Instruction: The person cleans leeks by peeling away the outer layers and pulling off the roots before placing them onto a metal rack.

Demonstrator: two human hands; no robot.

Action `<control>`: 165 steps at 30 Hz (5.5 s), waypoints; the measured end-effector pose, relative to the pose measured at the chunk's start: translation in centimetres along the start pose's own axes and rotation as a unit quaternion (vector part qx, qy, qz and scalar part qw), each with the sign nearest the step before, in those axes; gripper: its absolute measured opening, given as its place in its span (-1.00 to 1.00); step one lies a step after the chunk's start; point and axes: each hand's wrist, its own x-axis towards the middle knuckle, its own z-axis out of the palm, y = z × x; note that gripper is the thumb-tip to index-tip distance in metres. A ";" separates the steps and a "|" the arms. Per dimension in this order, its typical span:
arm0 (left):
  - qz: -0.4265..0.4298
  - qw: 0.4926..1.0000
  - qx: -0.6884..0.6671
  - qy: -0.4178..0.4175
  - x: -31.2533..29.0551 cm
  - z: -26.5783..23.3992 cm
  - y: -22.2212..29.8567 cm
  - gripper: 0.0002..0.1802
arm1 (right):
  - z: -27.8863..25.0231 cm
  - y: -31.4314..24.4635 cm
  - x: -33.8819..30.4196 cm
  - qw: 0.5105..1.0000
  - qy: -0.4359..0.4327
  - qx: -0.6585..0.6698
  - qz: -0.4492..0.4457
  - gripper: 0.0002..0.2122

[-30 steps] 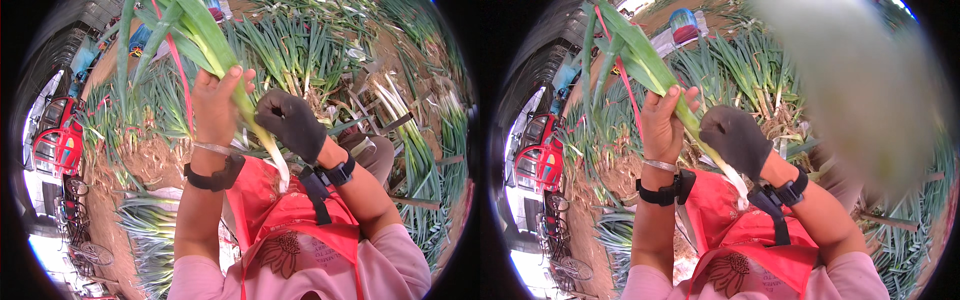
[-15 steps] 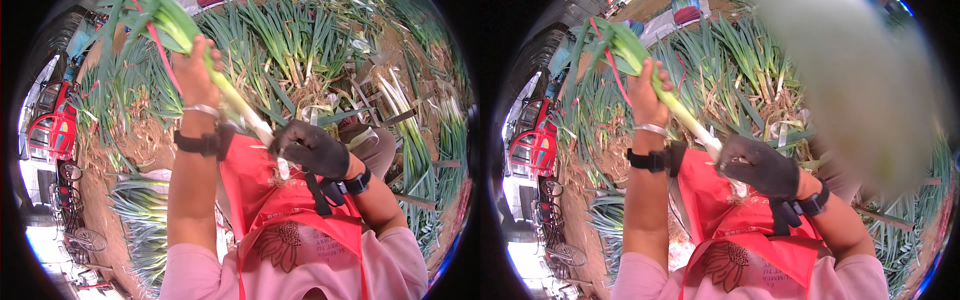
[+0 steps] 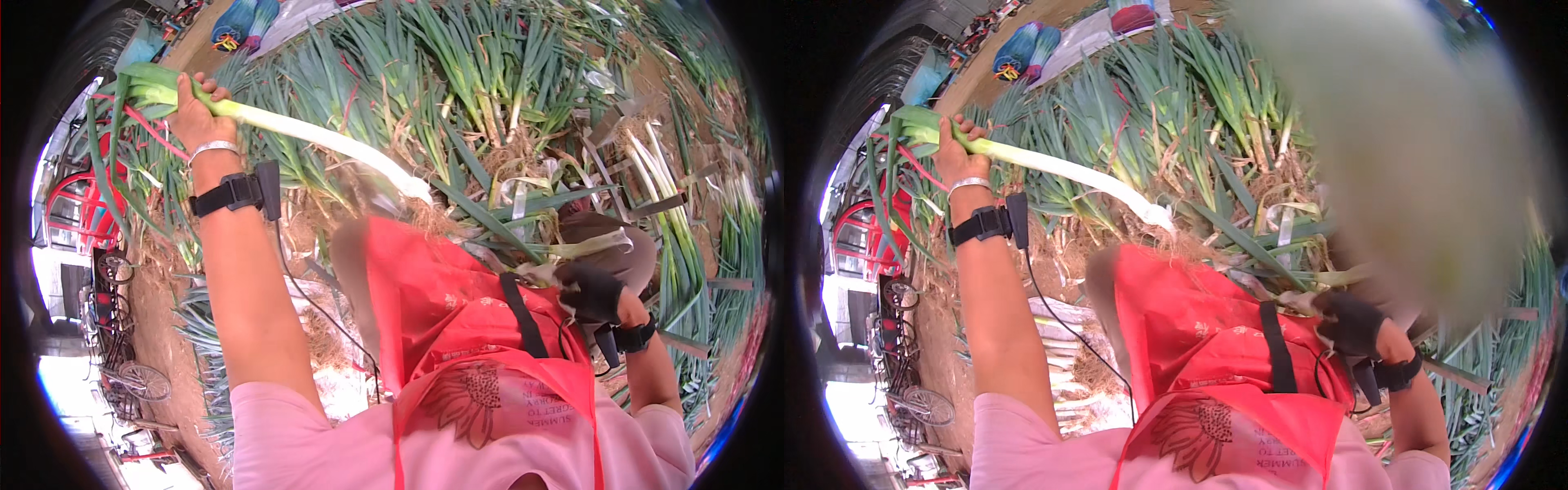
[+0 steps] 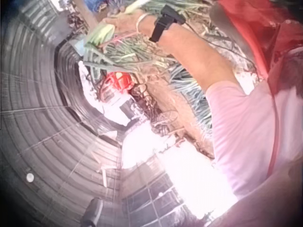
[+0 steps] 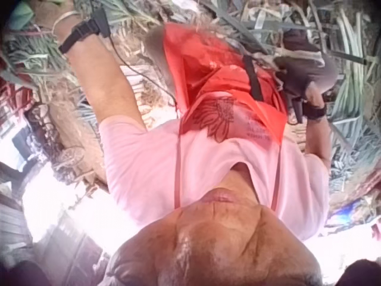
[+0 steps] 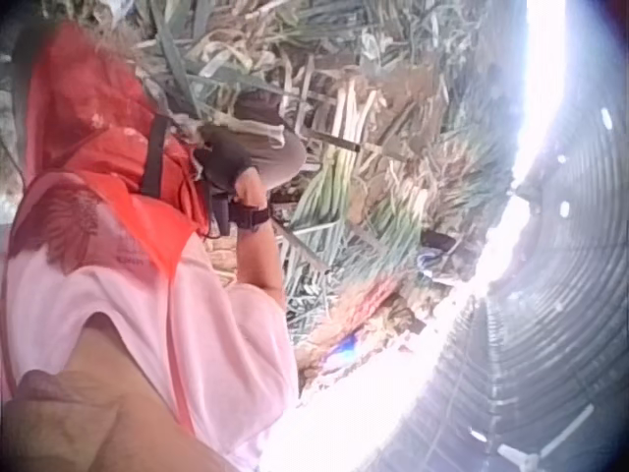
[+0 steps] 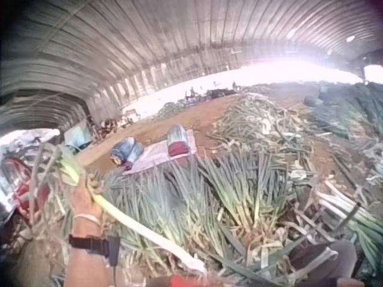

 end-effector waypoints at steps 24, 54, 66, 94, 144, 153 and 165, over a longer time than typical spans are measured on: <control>-0.150 0.966 -0.099 -0.185 -11.0 6.3 3.1 -0.30 | -3.0 -11.8 10.7 0.950 0.134 0.230 -0.162 -0.61; -0.320 0.803 -0.386 -0.324 -15.9 4.0 -3.8 -0.27 | -10.5 -19.1 14.5 0.913 0.216 0.165 -0.305 -0.80; -0.340 0.804 -0.368 -0.320 -15.0 4.1 -4.8 -0.30 | -10.4 -13.3 10.2 0.837 0.246 0.445 -0.204 -0.86; -0.232 0.957 -0.113 -0.132 -9.9 2.0 -1.0 -0.58 | -4.5 -2.1 6.5 0.861 0.469 0.174 -0.093 -0.68; -0.317 0.828 -0.310 -0.344 -10.2 6.6 1.7 -0.55 | -11.1 -4.4 6.9 0.915 0.355 0.193 -0.014 -0.60; -0.223 0.860 -0.005 -0.459 -15.2 18.8 -0.4 -0.55 | -18.7 -18.3 10.0 0.895 0.165 0.207 -0.358 -0.71; 0.112 0.718 0.651 -0.219 -11.0 -1.9 0.8 -0.62 | -17.5 -14.2 8.3 0.820 0.470 0.164 -0.282 -0.79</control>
